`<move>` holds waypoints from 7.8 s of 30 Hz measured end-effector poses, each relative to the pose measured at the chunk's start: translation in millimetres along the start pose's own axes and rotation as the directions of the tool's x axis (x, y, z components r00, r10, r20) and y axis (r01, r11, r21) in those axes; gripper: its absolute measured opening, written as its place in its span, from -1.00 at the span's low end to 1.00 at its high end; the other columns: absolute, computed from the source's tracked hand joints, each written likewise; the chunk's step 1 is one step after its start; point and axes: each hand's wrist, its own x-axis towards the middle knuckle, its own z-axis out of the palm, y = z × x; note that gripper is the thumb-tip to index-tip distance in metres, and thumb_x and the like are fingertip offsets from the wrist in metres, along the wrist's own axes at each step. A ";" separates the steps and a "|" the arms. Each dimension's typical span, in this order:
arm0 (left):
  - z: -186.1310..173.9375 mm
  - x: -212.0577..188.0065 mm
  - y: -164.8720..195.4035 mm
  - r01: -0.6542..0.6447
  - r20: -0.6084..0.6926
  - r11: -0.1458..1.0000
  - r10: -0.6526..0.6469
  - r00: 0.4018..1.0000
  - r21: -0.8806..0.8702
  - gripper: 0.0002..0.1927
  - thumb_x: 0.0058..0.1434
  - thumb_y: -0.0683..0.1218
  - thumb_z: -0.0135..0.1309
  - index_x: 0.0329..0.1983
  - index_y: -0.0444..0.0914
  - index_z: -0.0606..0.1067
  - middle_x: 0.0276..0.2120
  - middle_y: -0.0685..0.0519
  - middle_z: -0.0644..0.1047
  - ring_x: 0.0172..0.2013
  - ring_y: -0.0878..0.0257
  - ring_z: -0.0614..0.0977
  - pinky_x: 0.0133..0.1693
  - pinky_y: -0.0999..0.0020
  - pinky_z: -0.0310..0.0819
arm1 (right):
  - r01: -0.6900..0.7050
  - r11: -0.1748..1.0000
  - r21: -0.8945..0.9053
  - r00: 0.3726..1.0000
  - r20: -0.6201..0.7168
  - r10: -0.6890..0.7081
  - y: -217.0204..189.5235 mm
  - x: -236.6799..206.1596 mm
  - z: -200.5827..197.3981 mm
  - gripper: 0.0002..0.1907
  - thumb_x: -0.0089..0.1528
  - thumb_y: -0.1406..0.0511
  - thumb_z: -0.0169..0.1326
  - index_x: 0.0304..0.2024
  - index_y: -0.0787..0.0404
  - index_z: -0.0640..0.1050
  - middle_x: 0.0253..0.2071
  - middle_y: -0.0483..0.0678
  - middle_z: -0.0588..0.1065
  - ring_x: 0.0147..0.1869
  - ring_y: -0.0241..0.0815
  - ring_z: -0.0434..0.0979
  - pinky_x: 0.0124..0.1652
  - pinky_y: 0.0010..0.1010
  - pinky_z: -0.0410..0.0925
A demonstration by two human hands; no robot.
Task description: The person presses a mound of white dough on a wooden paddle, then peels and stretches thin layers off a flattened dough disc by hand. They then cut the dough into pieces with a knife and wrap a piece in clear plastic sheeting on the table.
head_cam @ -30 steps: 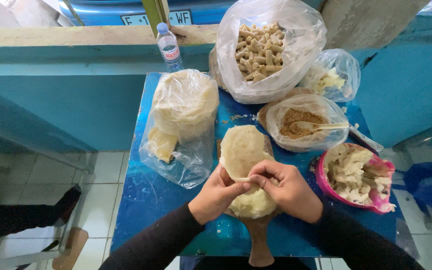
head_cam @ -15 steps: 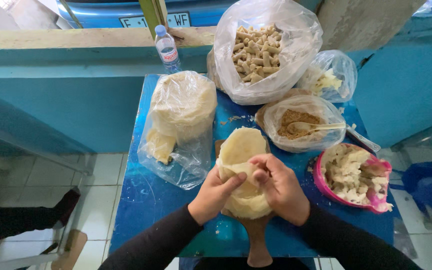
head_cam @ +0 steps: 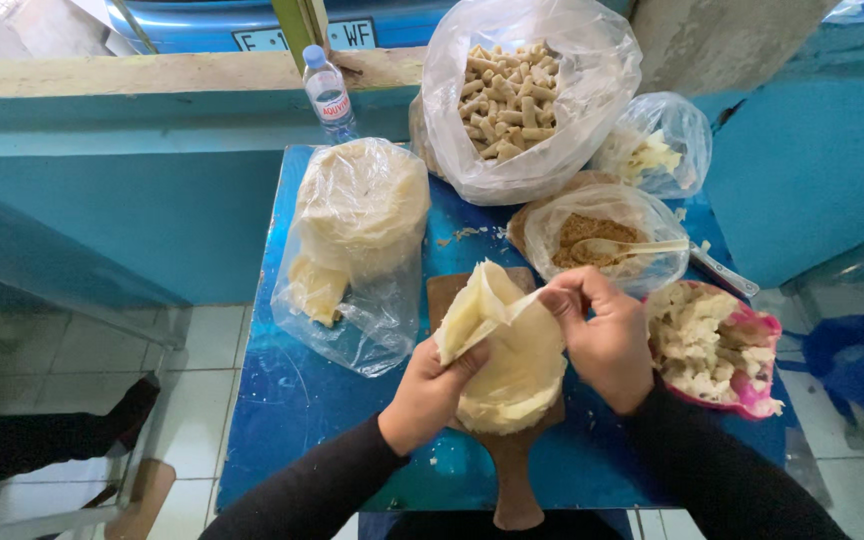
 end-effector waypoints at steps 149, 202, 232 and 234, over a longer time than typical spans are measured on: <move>72.7 -101.4 50.2 0.049 -0.007 0.996 -0.048 0.999 0.076 0.20 0.20 -0.41 -0.13 0.49 -0.07 -0.74 0.42 -0.22 0.30 0.31 0.07 0.47 0.24 0.32 0.40 | -0.035 0.999 -0.006 0.898 0.440 0.034 -41.7 -101.0 -18.3 -0.48 0.04 0.31 0.38 0.03 0.18 0.53 -0.35 -0.11 0.50 -0.31 -0.38 0.43 -0.28 -0.50 0.38; 5.1 -142.8 59.2 -0.015 -0.157 0.884 -0.066 0.985 -0.467 0.17 0.21 -0.40 -0.04 0.61 0.05 -0.48 0.16 -0.27 0.51 0.08 0.03 0.61 0.09 0.12 0.49 | -0.025 0.986 0.165 0.999 -0.023 0.030 -34.0 -45.1 -45.2 -0.77 0.42 0.20 0.05 -0.15 0.25 0.55 -0.35 -0.20 0.53 -0.32 -0.51 0.43 -0.29 -0.61 0.34; -19.0 -159.3 65.9 -0.096 -0.418 0.963 -0.019 0.908 -0.252 0.15 0.29 -0.39 -0.04 0.64 -0.01 -0.50 -0.02 -0.24 0.60 -0.15 0.14 0.68 -0.09 0.24 0.57 | 0.514 0.842 -0.164 0.731 0.597 -0.330 -16.9 27.4 3.4 -0.23 0.06 0.43 0.21 0.35 0.13 0.39 0.21 0.13 0.50 0.24 0.12 0.52 0.17 -0.23 0.36; -14.3 -155.5 71.3 -0.113 -0.433 0.965 -0.001 0.901 -0.237 0.15 0.26 -0.40 -0.05 0.63 0.02 -0.50 0.01 -0.25 0.59 -0.09 0.11 0.67 -0.05 0.20 0.57 | 0.645 0.729 -0.228 0.711 0.527 -0.465 -21.3 23.0 4.2 -0.27 0.01 0.39 0.25 0.27 0.20 0.43 0.15 0.16 0.52 0.19 0.17 0.49 0.16 -0.13 0.30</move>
